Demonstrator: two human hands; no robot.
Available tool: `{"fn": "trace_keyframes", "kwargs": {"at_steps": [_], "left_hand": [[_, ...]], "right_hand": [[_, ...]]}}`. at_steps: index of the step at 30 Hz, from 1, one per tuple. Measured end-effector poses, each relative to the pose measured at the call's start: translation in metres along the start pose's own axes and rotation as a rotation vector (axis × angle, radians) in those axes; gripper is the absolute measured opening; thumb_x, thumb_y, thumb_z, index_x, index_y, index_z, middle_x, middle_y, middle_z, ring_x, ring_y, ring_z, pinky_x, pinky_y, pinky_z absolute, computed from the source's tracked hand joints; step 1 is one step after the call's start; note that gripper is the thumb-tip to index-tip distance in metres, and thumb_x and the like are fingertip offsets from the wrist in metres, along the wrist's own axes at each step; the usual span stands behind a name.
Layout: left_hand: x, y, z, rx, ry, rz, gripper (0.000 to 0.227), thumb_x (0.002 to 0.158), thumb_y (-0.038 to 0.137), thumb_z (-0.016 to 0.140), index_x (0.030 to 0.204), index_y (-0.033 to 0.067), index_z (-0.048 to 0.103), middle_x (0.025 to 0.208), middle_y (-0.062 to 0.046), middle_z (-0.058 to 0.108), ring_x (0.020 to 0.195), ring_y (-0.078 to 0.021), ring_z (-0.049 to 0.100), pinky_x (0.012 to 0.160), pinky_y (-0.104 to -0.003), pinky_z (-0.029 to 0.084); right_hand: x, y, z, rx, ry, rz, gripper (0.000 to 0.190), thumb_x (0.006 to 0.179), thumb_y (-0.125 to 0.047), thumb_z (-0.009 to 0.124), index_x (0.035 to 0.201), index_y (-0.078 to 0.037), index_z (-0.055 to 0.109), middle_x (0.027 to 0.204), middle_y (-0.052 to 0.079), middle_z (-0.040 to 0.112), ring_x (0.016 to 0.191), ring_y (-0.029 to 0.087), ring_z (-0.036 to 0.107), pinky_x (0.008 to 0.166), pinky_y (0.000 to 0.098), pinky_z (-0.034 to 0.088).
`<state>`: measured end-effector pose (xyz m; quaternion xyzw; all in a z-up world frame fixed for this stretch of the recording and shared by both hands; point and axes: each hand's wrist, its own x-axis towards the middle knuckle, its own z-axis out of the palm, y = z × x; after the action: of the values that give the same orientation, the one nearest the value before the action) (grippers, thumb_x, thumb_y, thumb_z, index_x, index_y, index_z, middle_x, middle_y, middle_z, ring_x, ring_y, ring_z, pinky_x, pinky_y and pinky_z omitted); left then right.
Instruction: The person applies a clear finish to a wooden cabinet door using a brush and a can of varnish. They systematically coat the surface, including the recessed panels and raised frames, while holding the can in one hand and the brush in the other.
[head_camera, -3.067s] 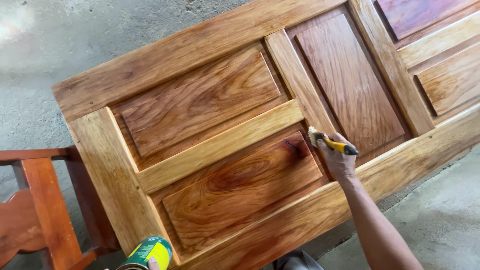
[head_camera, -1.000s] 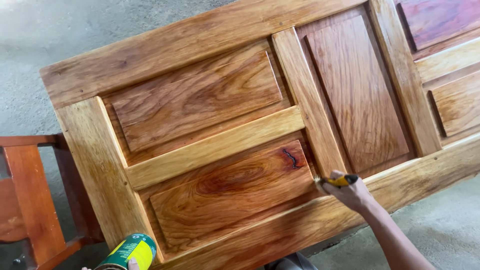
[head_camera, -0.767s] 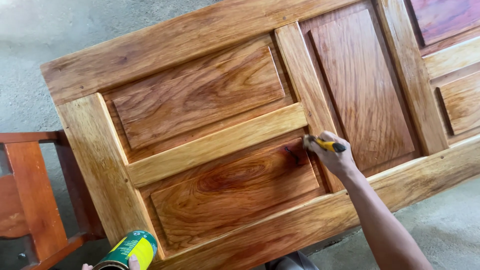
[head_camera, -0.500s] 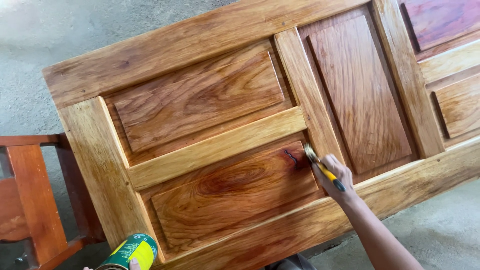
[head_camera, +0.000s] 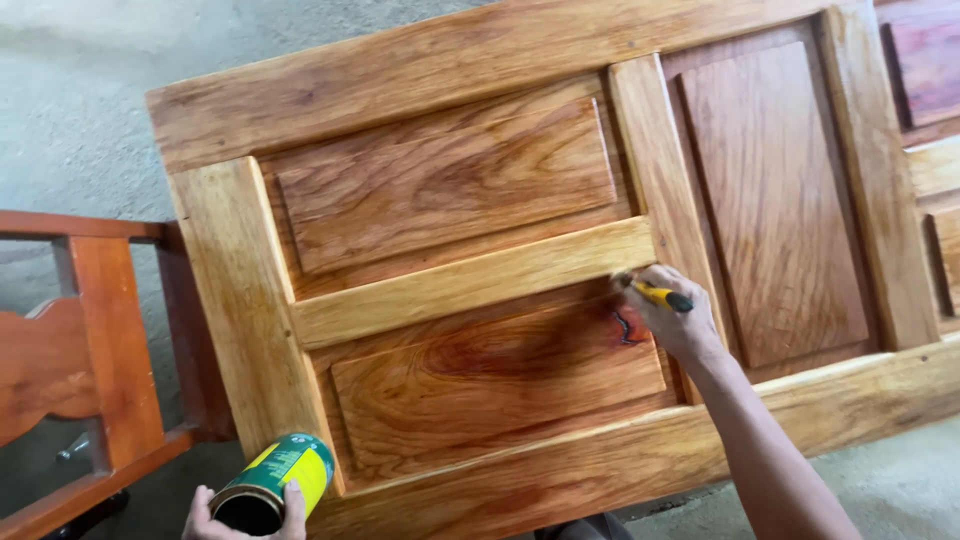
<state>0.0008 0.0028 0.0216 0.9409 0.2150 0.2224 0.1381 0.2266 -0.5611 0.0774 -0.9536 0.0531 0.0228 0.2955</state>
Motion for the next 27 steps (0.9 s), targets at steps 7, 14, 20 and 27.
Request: {"fn": "trace_keyframes", "kwargs": {"at_steps": [7, 14, 20, 27], "left_hand": [[0.029, 0.067, -0.037, 0.129, -0.059, -0.047, 0.093, 0.075, 0.049, 0.083, 0.148, 0.002, 0.049, 0.13, -0.021, 0.057, 0.123, -0.0394, 0.054, 0.108, -0.052, 0.044], [0.034, 0.072, -0.044, 0.126, -0.087, -0.067, 0.091, 0.076, 0.049, 0.079, 0.146, 0.0018, 0.046, 0.135, -0.02, 0.057, 0.128, -0.0402, 0.054, 0.112, -0.054, 0.042], [0.034, 0.071, -0.043, 0.144, -0.121, -0.131, 0.093, 0.076, 0.054, 0.076, 0.148, 0.0055, 0.043, 0.136, -0.018, 0.056, 0.128, -0.0382, 0.053, 0.109, -0.054, 0.042], [0.035, 0.071, -0.043, 0.144, -0.145, -0.134, 0.093, 0.078, 0.058, 0.072, 0.15, 0.0071, 0.041, 0.137, -0.017, 0.055, 0.13, -0.0366, 0.052, 0.109, -0.054, 0.042]], "right_hand": [[0.015, -0.087, 0.025, 0.144, -0.444, -0.27, 0.021, 0.082, -0.022, 0.079, 0.099, -0.012, 0.073, 0.084, 0.008, 0.068, 0.076, 0.029, 0.069, 0.066, 0.0402, 0.054], [0.046, -0.009, 0.037, -0.225, -0.607, -0.338, 0.022, 0.083, -0.033, 0.076, 0.091, -0.014, 0.068, 0.084, 0.009, 0.069, 0.077, 0.033, 0.069, 0.066, 0.045, 0.054], [0.046, -0.058, 0.027, -0.385, -0.648, -0.187, 0.005, 0.087, -0.018, 0.067, 0.088, -0.013, 0.066, 0.083, 0.01, 0.069, 0.074, 0.035, 0.069, 0.062, 0.0471, 0.056], [0.004, -0.114, 0.143, -0.3, -0.527, -0.604, 0.005, 0.086, -0.005, 0.063, 0.088, -0.01, 0.063, 0.089, 0.013, 0.066, 0.078, 0.033, 0.067, 0.066, 0.047, 0.054]]}}
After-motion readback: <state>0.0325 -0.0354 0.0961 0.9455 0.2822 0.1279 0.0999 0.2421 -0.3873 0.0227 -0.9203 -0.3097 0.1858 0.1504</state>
